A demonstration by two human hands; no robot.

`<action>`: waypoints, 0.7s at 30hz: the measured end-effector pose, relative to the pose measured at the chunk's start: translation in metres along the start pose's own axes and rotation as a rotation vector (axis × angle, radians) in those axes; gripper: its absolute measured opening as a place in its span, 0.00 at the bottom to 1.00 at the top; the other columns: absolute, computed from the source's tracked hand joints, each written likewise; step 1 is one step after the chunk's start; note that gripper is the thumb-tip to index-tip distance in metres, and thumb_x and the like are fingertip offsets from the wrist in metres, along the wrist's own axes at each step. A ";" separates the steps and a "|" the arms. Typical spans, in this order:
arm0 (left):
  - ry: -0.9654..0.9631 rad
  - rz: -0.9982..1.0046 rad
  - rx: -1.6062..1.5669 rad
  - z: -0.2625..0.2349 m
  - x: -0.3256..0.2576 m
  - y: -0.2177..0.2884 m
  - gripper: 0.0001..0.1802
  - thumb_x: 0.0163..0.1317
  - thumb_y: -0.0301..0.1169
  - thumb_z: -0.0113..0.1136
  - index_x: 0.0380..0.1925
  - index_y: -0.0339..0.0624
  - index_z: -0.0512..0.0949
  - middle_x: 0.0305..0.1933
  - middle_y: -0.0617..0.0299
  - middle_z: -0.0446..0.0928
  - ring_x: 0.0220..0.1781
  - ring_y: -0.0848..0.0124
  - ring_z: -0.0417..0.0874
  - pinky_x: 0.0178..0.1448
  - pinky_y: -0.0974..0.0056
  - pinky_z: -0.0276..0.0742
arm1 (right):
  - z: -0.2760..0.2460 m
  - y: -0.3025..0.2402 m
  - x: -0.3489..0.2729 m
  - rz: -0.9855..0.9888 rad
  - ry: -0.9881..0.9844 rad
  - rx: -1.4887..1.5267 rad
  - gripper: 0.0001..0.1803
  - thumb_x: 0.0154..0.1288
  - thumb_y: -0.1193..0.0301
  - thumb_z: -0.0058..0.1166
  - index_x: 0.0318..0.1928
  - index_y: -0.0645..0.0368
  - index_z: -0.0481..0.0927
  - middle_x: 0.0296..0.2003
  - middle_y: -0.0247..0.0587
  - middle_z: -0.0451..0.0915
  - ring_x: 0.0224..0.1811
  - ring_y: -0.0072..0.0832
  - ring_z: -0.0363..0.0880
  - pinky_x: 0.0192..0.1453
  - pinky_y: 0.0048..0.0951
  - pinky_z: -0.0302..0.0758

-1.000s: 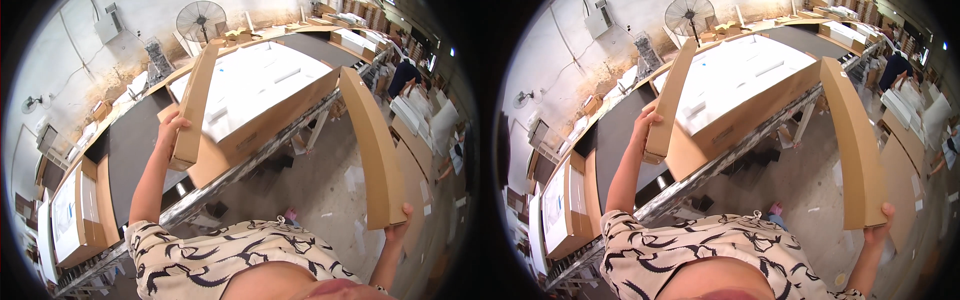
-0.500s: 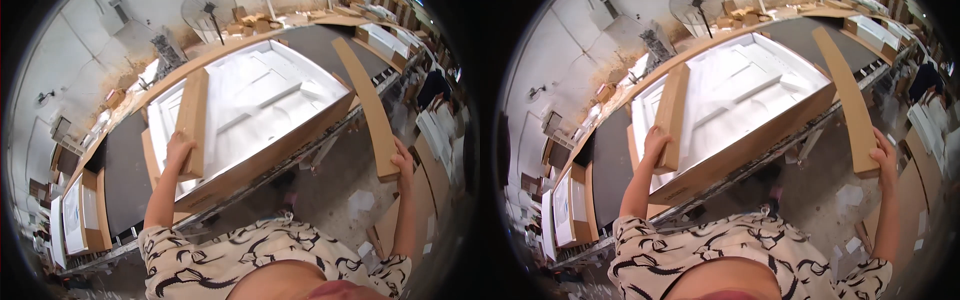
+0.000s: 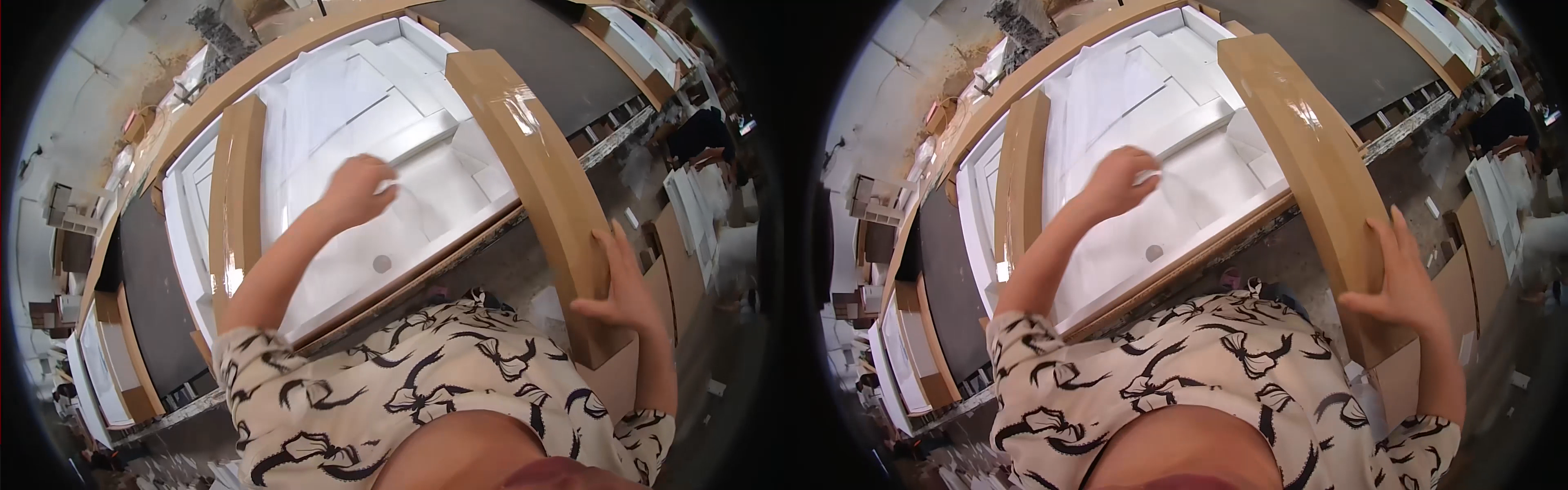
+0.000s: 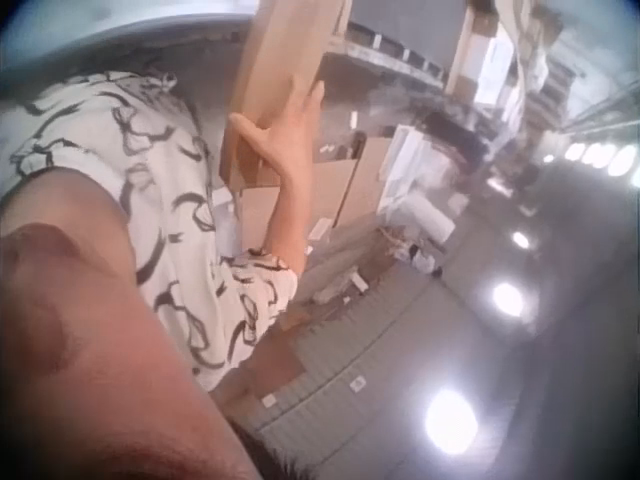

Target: The person picks up white furniture panels, foam inserts, and cardboard spacers from the floor and places them into cardboard boxes on a conveyor belt.

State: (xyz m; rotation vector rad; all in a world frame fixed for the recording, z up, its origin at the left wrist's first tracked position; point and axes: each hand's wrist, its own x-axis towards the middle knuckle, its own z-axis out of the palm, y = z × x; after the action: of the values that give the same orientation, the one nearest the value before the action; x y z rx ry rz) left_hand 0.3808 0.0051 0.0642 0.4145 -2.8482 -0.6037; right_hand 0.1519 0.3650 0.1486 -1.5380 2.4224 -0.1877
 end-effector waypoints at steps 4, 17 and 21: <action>0.071 0.208 0.269 0.094 0.103 0.004 0.31 0.53 0.30 0.58 0.58 0.37 0.64 0.62 0.47 0.62 0.65 0.51 0.60 0.65 0.55 0.61 | 0.013 -0.011 0.087 0.001 0.083 0.071 0.57 0.35 0.53 0.69 0.67 0.48 0.52 0.63 0.65 0.51 0.65 0.57 0.53 0.65 0.45 0.59; -0.405 0.251 0.409 0.117 0.205 0.026 0.24 0.41 0.26 0.59 0.45 0.48 0.77 0.50 0.53 0.69 0.56 0.57 0.68 0.52 0.58 0.70 | -0.056 0.023 0.168 -0.125 -0.014 0.970 0.49 0.33 0.71 0.63 0.63 0.62 0.63 0.51 0.44 0.73 0.53 0.31 0.72 0.61 0.29 0.64; -0.268 0.311 0.325 0.110 0.176 0.023 0.15 0.42 0.26 0.58 0.35 0.45 0.78 0.44 0.55 0.69 0.52 0.60 0.69 0.47 0.58 0.71 | -0.089 0.008 0.253 -0.122 -0.066 0.890 0.40 0.43 0.70 0.59 0.61 0.65 0.66 0.43 0.46 0.77 0.42 0.25 0.76 0.51 0.23 0.70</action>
State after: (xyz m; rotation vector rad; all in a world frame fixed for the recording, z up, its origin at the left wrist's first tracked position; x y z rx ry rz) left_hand 0.1824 0.0105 -0.0011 -0.0748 -3.1813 -0.1456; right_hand 0.0166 0.1370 0.1930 -1.2096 1.7655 -1.0476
